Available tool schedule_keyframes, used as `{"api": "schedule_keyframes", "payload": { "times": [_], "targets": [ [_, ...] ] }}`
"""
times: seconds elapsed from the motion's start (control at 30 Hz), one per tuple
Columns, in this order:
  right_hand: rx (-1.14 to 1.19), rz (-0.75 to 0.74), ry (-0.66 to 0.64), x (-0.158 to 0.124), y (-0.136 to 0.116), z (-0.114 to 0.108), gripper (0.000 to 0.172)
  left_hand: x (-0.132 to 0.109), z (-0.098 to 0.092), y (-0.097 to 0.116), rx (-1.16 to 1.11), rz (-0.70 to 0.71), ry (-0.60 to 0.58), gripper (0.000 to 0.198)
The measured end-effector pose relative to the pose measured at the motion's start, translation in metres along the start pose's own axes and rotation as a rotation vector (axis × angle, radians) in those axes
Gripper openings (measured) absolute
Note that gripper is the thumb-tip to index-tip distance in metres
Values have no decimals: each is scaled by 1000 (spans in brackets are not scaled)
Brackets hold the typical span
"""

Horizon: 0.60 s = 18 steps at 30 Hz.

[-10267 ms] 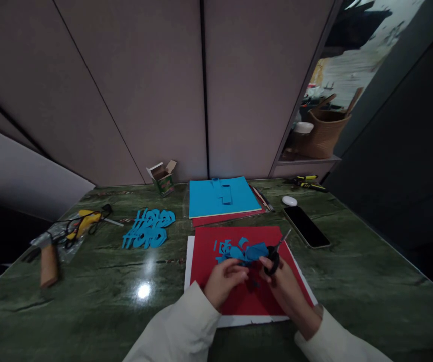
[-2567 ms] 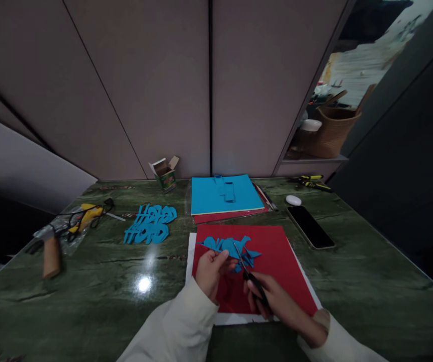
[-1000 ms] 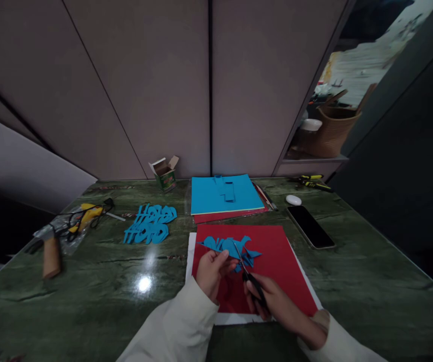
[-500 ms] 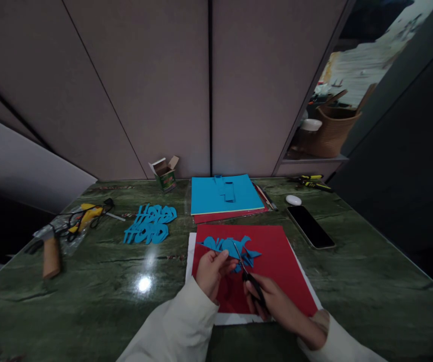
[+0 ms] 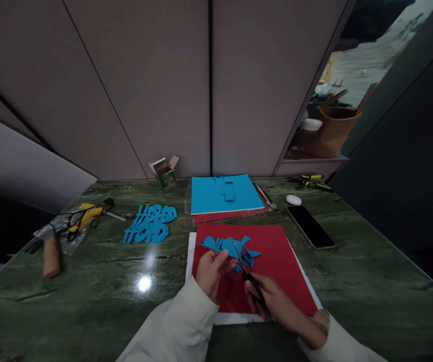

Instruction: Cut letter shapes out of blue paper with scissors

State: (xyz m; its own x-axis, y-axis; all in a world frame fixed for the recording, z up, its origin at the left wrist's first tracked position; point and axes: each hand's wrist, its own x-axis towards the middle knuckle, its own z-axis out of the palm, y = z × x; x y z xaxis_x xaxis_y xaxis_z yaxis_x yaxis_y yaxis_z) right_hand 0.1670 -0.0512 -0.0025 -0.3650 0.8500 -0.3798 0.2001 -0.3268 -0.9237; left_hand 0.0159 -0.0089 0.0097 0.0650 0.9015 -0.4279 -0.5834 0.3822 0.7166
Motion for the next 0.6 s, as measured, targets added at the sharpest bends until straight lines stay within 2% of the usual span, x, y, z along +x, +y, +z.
{"api": "schedule_keyframes", "payload": {
  "times": [0.6],
  "targets": [
    [-25, -2, 7, 0, -6, -1, 32, 2, 1, 4, 17, -2, -6, 28]
  ]
}}
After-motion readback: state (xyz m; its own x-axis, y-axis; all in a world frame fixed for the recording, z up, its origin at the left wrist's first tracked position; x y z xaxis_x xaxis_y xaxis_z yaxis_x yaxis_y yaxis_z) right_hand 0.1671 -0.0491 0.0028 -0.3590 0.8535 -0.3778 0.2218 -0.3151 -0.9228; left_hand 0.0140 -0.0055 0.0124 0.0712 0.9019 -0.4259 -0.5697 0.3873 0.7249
